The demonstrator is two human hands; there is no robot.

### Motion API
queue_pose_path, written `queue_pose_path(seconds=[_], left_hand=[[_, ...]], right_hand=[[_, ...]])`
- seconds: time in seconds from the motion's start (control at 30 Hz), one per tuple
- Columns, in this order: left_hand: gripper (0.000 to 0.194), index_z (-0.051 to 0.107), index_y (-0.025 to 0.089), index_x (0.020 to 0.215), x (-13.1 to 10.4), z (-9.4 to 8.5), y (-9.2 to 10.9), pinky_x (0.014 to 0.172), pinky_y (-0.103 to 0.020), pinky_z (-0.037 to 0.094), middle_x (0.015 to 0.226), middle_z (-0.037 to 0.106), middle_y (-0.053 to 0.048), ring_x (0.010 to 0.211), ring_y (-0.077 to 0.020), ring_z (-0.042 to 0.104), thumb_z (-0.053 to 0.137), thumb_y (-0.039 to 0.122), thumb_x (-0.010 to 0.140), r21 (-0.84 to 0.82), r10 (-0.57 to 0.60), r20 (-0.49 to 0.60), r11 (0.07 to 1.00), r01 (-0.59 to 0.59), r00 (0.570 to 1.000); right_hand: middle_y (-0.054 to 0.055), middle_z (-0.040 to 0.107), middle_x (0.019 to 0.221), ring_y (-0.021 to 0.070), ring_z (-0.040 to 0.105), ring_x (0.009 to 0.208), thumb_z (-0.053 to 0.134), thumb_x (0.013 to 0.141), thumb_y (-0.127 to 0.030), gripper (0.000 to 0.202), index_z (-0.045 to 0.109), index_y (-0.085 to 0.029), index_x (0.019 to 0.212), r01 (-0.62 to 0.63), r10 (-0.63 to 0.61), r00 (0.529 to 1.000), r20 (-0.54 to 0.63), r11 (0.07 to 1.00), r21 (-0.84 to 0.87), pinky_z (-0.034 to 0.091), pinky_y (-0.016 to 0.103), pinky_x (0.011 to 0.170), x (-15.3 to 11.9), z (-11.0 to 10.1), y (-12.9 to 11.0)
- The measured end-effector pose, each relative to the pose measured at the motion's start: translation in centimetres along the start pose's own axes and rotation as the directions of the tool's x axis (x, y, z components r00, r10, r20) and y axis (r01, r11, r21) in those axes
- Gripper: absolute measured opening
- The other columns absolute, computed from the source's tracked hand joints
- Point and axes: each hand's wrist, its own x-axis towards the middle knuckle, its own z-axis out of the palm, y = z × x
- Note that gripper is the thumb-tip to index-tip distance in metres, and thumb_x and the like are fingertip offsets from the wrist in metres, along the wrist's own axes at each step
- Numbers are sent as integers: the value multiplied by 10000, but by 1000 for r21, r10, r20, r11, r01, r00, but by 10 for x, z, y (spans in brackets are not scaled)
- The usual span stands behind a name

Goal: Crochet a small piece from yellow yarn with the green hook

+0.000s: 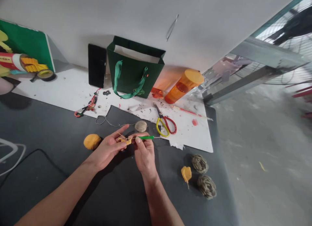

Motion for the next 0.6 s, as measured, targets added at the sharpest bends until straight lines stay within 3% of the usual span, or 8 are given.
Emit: queue_pose_path(seconds=[0.6], left_hand=[[852, 628, 176, 1424, 0, 1, 2, 705, -280, 339, 768, 643, 31, 713, -104, 500, 943, 239, 635, 32, 18, -28, 999, -18, 999]], right_hand=[[-27, 703, 740, 160, 647, 662, 858, 781, -444, 258, 687, -258, 831, 10, -9, 999, 32, 1000, -29, 558, 321, 704, 2, 0, -4]])
